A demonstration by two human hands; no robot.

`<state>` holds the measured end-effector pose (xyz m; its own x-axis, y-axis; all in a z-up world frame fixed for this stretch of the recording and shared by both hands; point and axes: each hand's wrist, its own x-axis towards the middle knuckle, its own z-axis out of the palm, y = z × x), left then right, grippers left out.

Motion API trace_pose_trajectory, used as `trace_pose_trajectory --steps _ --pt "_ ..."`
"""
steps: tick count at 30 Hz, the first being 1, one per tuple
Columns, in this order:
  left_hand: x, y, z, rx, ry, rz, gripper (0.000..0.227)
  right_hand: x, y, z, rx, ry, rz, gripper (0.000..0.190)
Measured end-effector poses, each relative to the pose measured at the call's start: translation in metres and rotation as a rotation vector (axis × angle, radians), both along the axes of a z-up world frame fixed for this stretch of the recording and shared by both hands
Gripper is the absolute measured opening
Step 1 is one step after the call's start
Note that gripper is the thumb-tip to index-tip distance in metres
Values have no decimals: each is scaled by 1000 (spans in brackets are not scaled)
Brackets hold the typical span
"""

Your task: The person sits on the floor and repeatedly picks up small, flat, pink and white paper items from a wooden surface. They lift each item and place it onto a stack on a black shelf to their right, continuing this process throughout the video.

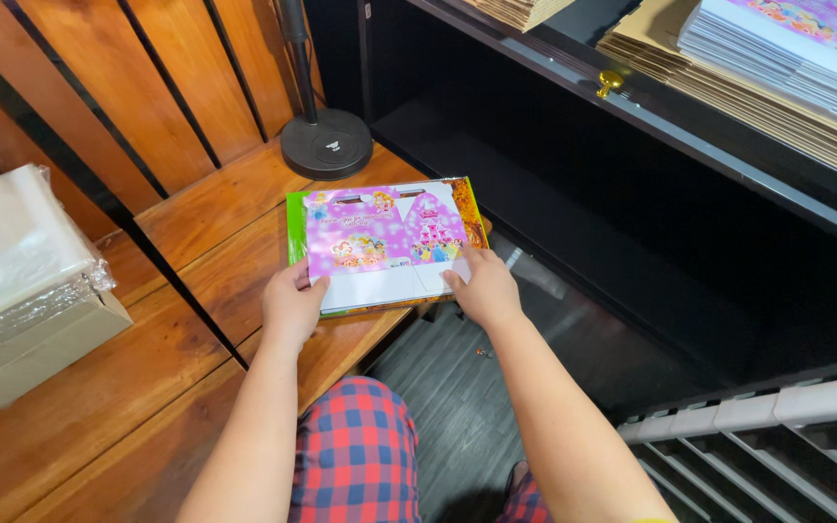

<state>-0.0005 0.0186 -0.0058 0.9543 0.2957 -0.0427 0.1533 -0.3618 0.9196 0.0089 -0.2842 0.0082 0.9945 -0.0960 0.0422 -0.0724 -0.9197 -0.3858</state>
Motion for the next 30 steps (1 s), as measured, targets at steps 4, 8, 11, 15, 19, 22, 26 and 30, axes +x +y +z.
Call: trace_pose_trajectory --steps 4,8,11,15,19,22,26,30 --pt "4 -4 -6 -147 -21 11 57 1 0 -1 -12 5 1 64" --pt "5 -4 -7 -229 -92 66 49 -4 5 9 -9 5 -2 65" --pt "13 -1 -20 -253 -112 93 44 -5 7 10 -17 5 -2 66" --pt "19 -7 -17 -271 -107 63 49 -6 8 10 -44 -4 6 66" --pt "10 -13 8 -336 -78 20 61 -7 10 12 -54 -5 -7 67" --pt "4 -19 23 -425 31 -16 65 -5 6 13 -41 17 -9 70" --pt "8 -17 13 -513 46 0 67 5 -7 -3 99 -61 -18 66" --pt "11 -15 -1 -581 26 -14 69 9 -19 -12 237 -159 -86 61"
